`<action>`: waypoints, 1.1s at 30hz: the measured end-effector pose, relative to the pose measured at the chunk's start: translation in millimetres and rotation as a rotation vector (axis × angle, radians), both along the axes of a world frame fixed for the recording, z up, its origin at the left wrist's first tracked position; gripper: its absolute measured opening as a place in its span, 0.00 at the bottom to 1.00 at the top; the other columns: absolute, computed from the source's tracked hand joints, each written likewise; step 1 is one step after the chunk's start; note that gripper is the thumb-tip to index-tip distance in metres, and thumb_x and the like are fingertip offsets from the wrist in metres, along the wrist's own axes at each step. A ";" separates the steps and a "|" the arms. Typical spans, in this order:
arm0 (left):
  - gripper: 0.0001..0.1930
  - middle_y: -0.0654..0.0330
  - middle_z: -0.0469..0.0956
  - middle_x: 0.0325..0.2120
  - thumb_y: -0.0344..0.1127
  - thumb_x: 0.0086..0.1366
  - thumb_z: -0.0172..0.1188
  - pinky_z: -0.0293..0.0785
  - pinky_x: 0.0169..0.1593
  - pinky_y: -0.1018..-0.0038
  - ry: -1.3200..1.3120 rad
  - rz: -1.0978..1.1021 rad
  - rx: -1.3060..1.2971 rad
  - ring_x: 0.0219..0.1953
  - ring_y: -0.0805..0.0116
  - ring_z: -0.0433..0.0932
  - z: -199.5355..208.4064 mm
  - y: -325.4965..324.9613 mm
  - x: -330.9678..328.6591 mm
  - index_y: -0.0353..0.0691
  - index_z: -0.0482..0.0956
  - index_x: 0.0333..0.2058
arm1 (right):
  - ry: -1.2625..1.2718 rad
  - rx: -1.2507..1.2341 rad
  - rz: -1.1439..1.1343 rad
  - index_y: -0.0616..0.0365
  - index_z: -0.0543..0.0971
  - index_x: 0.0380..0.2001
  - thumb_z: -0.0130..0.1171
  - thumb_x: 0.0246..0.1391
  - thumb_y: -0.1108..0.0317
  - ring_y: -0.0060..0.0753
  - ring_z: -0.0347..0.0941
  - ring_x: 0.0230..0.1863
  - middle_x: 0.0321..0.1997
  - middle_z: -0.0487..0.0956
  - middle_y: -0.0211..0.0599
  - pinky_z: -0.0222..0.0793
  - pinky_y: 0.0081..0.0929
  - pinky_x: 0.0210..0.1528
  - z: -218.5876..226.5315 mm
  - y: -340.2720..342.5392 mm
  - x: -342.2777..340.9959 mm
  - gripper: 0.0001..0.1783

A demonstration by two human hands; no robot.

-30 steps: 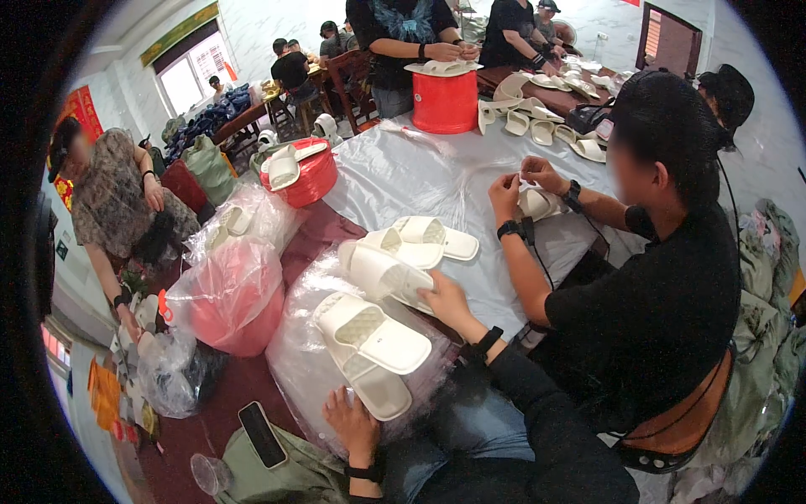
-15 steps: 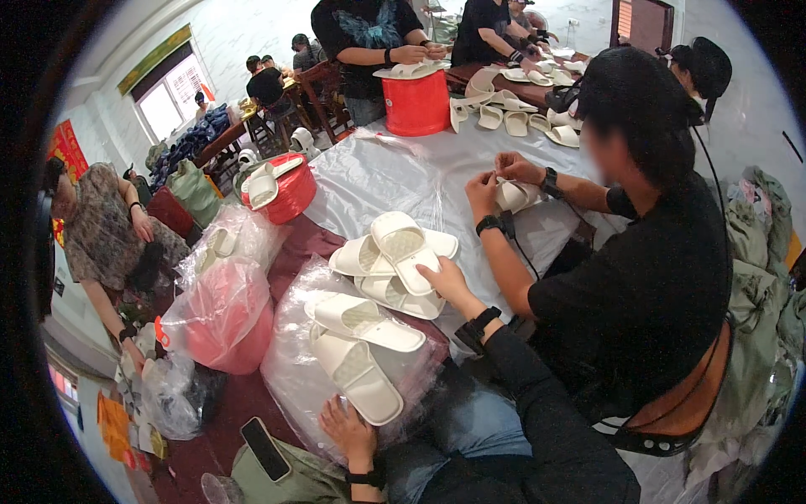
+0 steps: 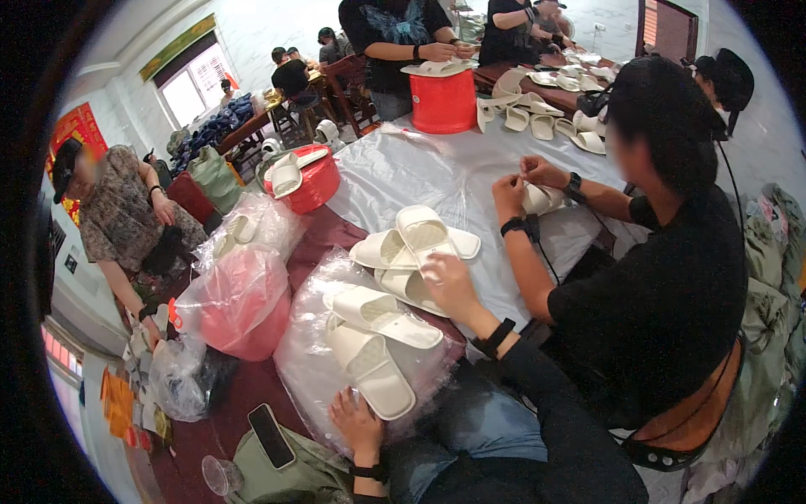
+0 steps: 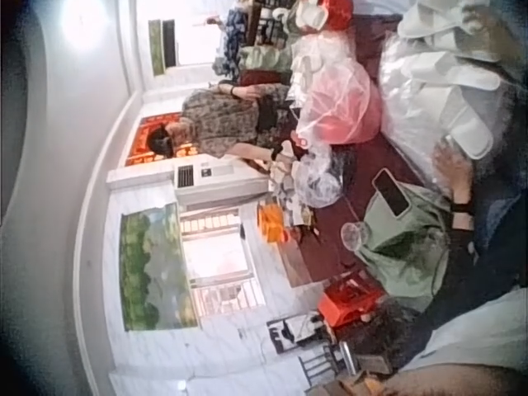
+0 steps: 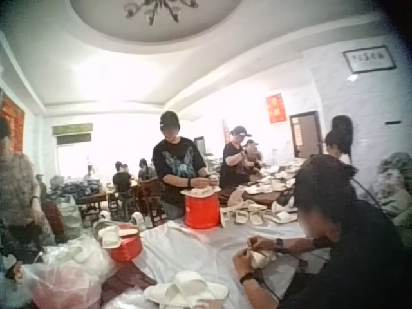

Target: Inspecting and organizing pairs of white slide sandals at a factory assembly table.

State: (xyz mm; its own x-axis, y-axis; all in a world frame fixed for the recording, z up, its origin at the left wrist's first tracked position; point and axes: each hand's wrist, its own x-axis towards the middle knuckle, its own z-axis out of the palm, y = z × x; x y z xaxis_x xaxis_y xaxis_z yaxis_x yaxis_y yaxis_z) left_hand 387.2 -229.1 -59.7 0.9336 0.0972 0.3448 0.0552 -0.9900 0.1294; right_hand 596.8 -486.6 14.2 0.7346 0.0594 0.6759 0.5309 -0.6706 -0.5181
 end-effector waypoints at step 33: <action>0.21 0.55 0.65 0.52 0.43 0.46 0.60 0.48 0.61 0.48 -0.038 -0.017 0.021 0.58 0.50 0.58 -5.4 3.3 -4.8 0.46 0.77 0.41 | 0.350 -0.097 0.258 0.53 0.79 0.38 0.56 0.50 0.63 0.46 0.72 0.41 0.37 0.75 0.43 0.67 0.36 0.44 5.2 52.2 -65.2 0.12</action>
State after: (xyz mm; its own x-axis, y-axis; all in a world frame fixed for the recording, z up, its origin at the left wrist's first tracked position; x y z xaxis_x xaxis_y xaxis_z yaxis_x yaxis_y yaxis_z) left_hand 382.3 -225.8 -65.1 0.9211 0.0734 0.3823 0.0335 -0.9934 0.1100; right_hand 531.6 -434.4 19.4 0.8710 0.3216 0.3713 0.4910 -0.5939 -0.6374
